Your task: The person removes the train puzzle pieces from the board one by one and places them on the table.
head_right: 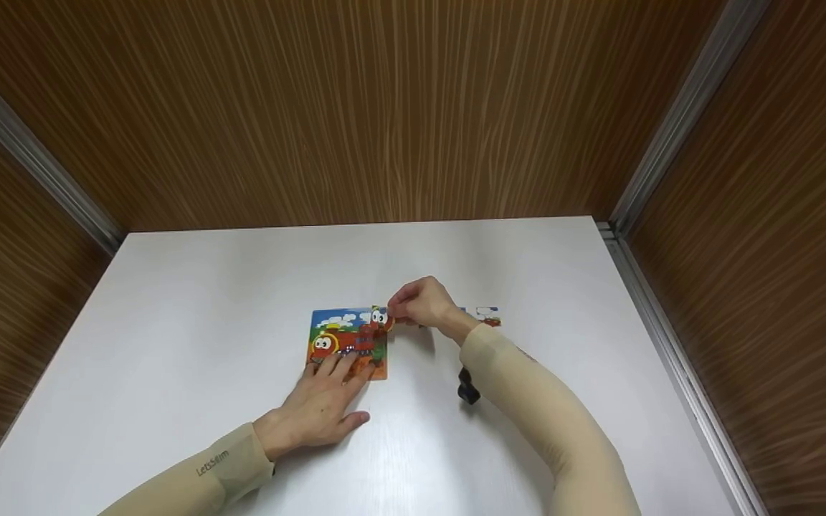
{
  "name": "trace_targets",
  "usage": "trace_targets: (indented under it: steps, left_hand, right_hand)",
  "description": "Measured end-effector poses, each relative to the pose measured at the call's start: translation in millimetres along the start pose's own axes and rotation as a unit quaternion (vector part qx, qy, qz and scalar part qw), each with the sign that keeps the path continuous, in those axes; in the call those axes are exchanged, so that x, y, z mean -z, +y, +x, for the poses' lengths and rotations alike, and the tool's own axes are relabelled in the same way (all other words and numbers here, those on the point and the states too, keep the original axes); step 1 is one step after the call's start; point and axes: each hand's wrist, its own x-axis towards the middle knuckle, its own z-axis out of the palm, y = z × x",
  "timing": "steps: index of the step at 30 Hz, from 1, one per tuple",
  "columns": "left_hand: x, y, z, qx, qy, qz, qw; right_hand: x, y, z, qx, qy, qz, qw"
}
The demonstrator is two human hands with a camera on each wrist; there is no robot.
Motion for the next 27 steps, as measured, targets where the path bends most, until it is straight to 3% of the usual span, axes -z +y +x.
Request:
trace_targets:
  steps: [13, 27]
  left_hand:
    - [0.1, 0.2, -0.3, 0.001, -0.012, -0.012, 0.9999]
    - [0.2, -0.7, -1.3, -0.004, -0.002, -0.006, 1.0000]
  right_hand:
    - [24.7, 26.7, -17.5, -0.018, -0.003, 0.003, 1.000]
    - [32.0, 49.6, -29.7, -0.003, 0.007, -0.014, 1.000]
